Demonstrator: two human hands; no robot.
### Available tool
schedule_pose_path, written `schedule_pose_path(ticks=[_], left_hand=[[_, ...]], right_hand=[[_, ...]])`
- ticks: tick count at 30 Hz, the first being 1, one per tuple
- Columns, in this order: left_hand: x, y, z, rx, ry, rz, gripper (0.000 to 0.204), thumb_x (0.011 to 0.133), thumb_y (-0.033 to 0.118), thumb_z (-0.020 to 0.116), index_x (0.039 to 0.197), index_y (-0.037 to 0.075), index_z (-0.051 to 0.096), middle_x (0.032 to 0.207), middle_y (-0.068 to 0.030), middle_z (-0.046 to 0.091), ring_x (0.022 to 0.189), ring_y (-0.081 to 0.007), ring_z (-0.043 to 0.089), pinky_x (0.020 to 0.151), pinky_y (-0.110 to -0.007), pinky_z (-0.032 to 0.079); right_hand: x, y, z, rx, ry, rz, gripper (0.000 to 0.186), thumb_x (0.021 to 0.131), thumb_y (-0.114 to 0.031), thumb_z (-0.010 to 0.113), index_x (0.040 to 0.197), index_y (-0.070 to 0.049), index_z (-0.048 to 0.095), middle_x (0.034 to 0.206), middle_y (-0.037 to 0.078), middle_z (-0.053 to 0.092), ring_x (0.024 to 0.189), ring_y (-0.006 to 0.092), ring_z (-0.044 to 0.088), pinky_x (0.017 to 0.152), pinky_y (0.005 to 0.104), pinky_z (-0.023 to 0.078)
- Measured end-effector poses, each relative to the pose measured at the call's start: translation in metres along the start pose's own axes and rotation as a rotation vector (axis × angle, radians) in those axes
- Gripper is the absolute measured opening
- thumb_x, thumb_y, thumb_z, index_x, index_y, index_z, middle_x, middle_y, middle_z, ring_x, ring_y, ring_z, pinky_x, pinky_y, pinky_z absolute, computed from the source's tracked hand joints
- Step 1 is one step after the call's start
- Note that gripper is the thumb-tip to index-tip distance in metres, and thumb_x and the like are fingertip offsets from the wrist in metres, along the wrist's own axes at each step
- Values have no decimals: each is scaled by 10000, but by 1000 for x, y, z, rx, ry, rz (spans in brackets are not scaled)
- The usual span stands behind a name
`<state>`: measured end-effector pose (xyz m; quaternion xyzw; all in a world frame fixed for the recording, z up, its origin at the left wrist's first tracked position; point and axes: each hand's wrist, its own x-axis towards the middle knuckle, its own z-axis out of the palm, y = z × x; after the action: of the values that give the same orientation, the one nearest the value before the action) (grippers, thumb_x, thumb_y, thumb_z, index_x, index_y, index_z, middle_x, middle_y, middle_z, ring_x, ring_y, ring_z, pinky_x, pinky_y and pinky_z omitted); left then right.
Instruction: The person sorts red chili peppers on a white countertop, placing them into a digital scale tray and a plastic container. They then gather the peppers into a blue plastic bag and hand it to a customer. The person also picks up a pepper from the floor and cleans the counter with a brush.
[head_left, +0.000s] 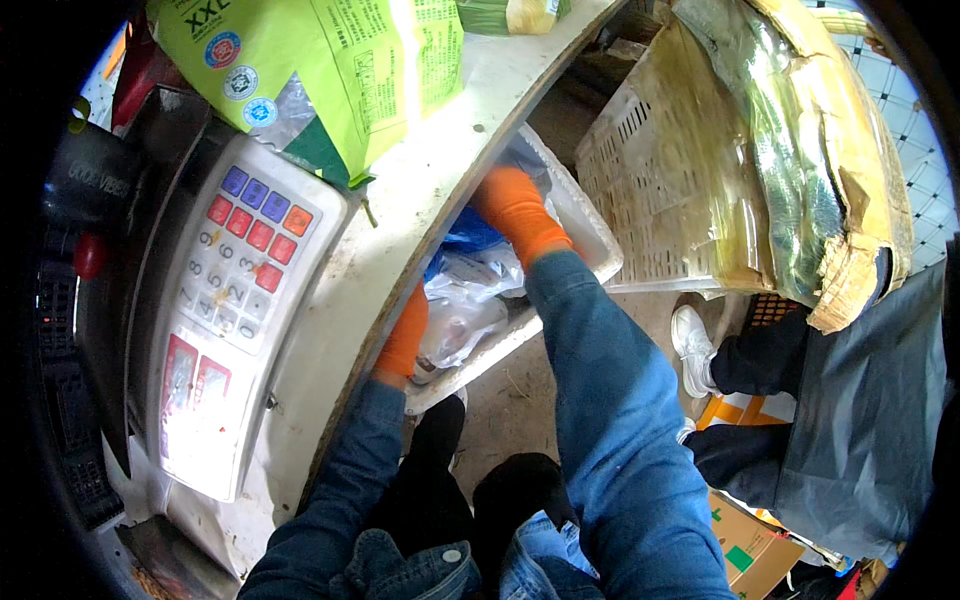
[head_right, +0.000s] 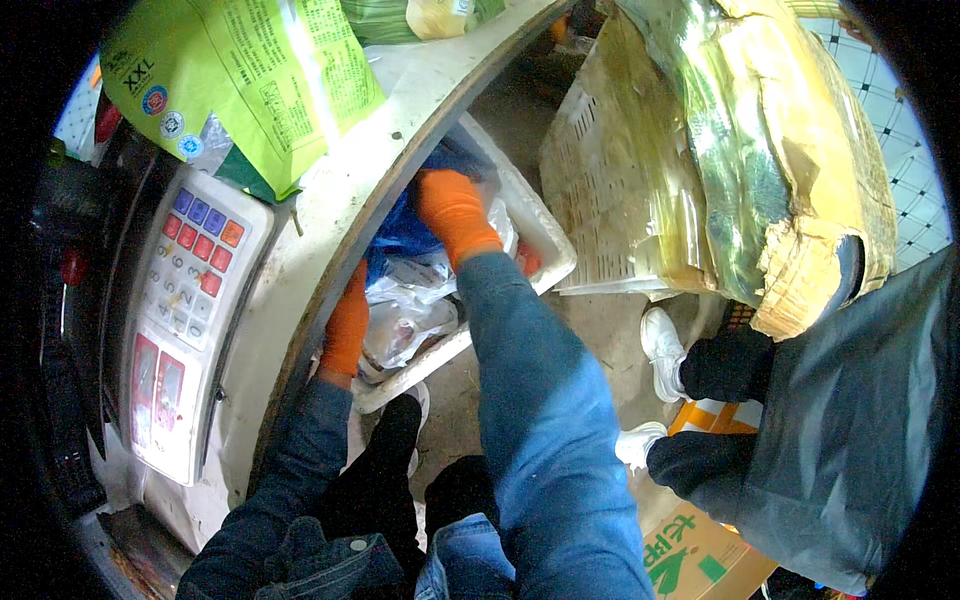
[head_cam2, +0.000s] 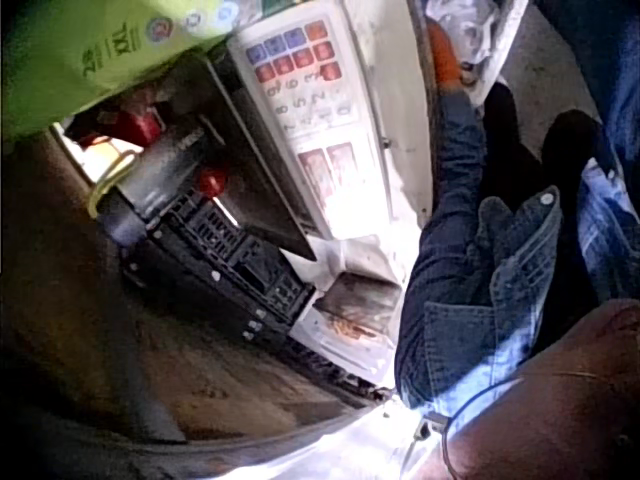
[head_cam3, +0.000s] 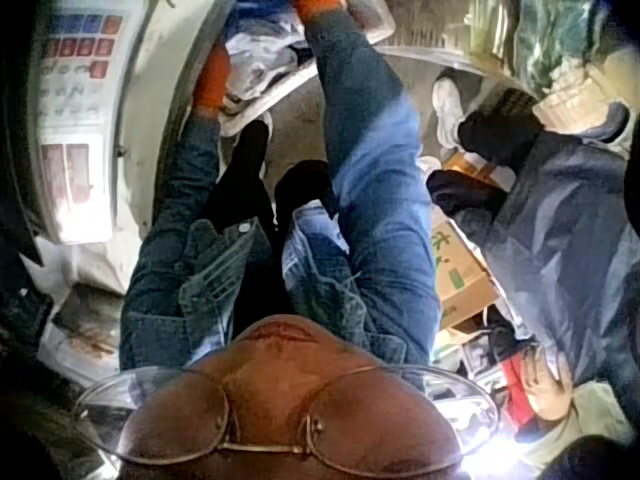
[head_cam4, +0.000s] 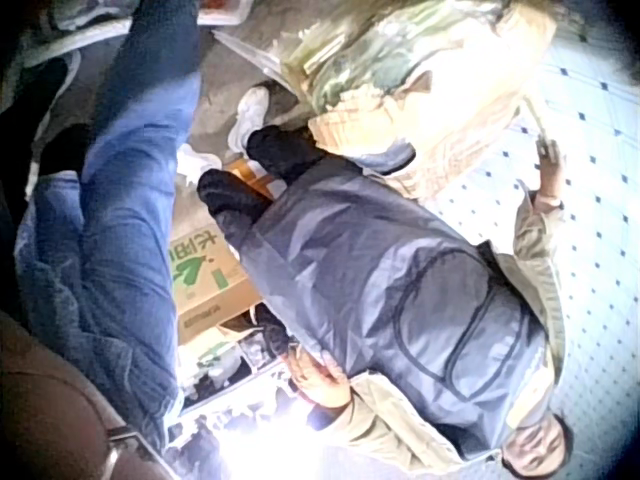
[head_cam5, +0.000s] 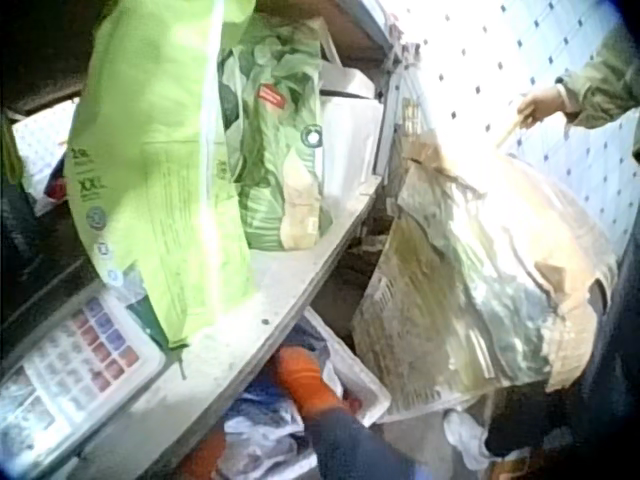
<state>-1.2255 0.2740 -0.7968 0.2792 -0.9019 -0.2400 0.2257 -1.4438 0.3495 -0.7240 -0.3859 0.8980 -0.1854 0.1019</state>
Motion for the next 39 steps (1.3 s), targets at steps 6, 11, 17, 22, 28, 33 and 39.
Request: schedule_pose_path(ticks=[6, 11, 17, 22, 28, 33, 39], left_hand=[[-9, 4, -14, 181, 13, 111, 465, 885, 301, 578, 1229, -6, 514, 1249, -199, 531, 1174, -360, 478, 1013, -397, 336], [-4, 3, -45, 71, -200, 139, 380, 888, 275, 573, 1167, 18, 556, 1163, -176, 581, 1086, -334, 531, 956, -413, 387], [-11, -20, -41, -281, -227, -109, 193, 867, 143, 589, 1013, 17, 600, 994, -134, 622, 921, -261, 584, 832, -347, 451], [4, 58, -64, -274, -331, 5, 117, 833, 80, 601, 937, 25, 604, 914, -128, 621, 878, -254, 592, 809, -328, 456], [5, 61, -61, -268, -283, 44, 205, 804, 68, 625, 1006, 35, 608, 1003, -136, 618, 930, -263, 583, 840, -342, 447], [-1, 101, -70, -243, -34, 283, 429, 775, 5, 616, 1195, 9, 525, 1191, -173, 555, 1123, -313, 521, 986, -378, 380], [19, 111, -44, -429, -155, 323, 624, 707, -119, 460, 1317, 5, 407, 1343, -194, 430, 1269, -317, 397, 1073, -393, 276]], right_hand=[[-9, -33, 22, 332, 236, -382, 366, 796, -237, 563, 1116, -63, 605, 1185, 202, 562, 1110, 356, 521, 982, 399, 385], [-32, -32, 32, 439, 198, -467, 359, 791, -225, 585, 1114, -69, 614, 1171, 205, 570, 1107, 365, 517, 999, 403, 362], [-54, 0, 0, -147, -63, -234, 155, 736, -210, 567, 760, -113, 687, 741, 130, 662, 742, 312, 639, 742, 431, 450], [-78, 23, 17, 0, 388, -149, 353, 633, -139, 663, 980, -105, 613, 899, 127, 635, 869, 298, 625, 781, 418, 446], [-41, 7, 50, -65, 203, 49, 202, 691, -125, 572, 887, -122, 619, 861, 118, 648, 840, 299, 623, 803, 431, 446], [-58, -7, 59, -1, 486, -59, 195, 672, -114, 591, 863, -135, 624, 838, 94, 631, 807, 294, 618, 800, 402, 437], [-50, -5, 71, 29, 149, 69, 134, 723, -115, 562, 838, -118, 632, 827, 84, 655, 808, 290, 630, 824, 422, 443]])
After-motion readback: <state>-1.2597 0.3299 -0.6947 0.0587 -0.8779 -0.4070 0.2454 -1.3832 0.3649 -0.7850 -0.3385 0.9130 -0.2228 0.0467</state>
